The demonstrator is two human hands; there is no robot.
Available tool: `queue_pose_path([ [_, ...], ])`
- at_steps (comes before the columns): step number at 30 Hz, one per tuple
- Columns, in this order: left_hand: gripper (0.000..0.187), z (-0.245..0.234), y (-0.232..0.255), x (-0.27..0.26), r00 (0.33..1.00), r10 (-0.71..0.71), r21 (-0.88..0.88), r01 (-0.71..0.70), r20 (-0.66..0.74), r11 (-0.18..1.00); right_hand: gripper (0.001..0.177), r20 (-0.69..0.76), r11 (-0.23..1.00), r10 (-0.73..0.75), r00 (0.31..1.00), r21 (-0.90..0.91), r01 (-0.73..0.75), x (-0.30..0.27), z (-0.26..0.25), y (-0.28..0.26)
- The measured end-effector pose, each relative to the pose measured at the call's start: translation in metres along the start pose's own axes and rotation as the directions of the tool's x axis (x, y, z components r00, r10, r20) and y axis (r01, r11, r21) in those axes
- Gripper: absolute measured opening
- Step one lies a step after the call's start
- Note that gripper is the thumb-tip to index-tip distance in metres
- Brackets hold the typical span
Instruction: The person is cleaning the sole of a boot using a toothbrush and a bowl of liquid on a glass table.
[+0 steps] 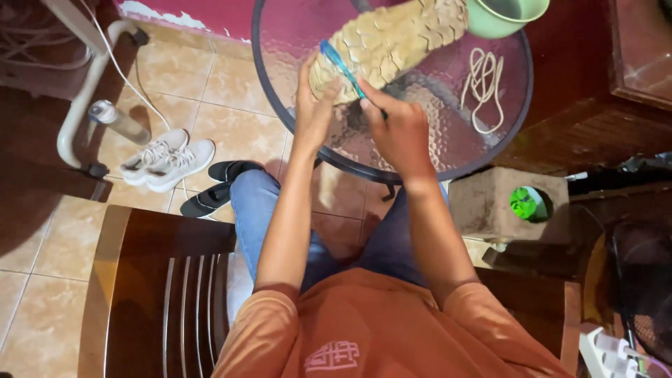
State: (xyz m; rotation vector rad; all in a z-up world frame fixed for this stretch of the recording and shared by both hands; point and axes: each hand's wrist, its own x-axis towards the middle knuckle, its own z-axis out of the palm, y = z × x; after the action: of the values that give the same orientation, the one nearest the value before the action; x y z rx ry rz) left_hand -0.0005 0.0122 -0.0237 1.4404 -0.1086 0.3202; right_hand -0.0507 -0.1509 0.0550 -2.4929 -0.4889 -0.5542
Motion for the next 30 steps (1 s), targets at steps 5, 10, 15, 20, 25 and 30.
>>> queue_pose_path([
  [5,0.113,0.002,0.008,0.000,0.983,0.179,-0.169,-0.169,0.045,0.971,0.035,0.030,0.998,-0.059,0.998,0.020,0.058,0.008,-0.017,-0.001],
  [10,0.113,0.008,0.006,-0.002,0.989,0.145,-0.117,-0.141,0.030,0.983,0.037,0.197,0.999,0.046,0.979,0.004,-0.047,0.007,-0.034,0.013],
  [15,0.102,0.005,0.010,-0.002,0.981,0.186,-0.275,-0.163,0.057,0.948,0.040,0.314,0.974,-0.009,0.949,-0.211,0.079,-0.007,-0.084,-0.006],
  [20,0.101,0.006,0.036,-0.010,0.988,0.124,-0.118,-0.113,0.094,0.987,0.039,0.189,0.940,-0.194,0.963,-0.245,0.237,0.007,-0.044,0.014],
  [25,0.101,0.000,0.022,-0.006,0.987,0.158,-0.102,-0.159,-0.014,0.982,0.041,0.261,0.937,-0.160,0.952,-0.263,0.230,0.008,-0.059,-0.008],
  [30,0.089,0.002,0.064,-0.022,0.981,0.025,-0.128,0.000,0.192,0.992,0.038,0.134,0.877,-0.278,0.951,-0.368,0.308,0.012,-0.030,0.013],
])
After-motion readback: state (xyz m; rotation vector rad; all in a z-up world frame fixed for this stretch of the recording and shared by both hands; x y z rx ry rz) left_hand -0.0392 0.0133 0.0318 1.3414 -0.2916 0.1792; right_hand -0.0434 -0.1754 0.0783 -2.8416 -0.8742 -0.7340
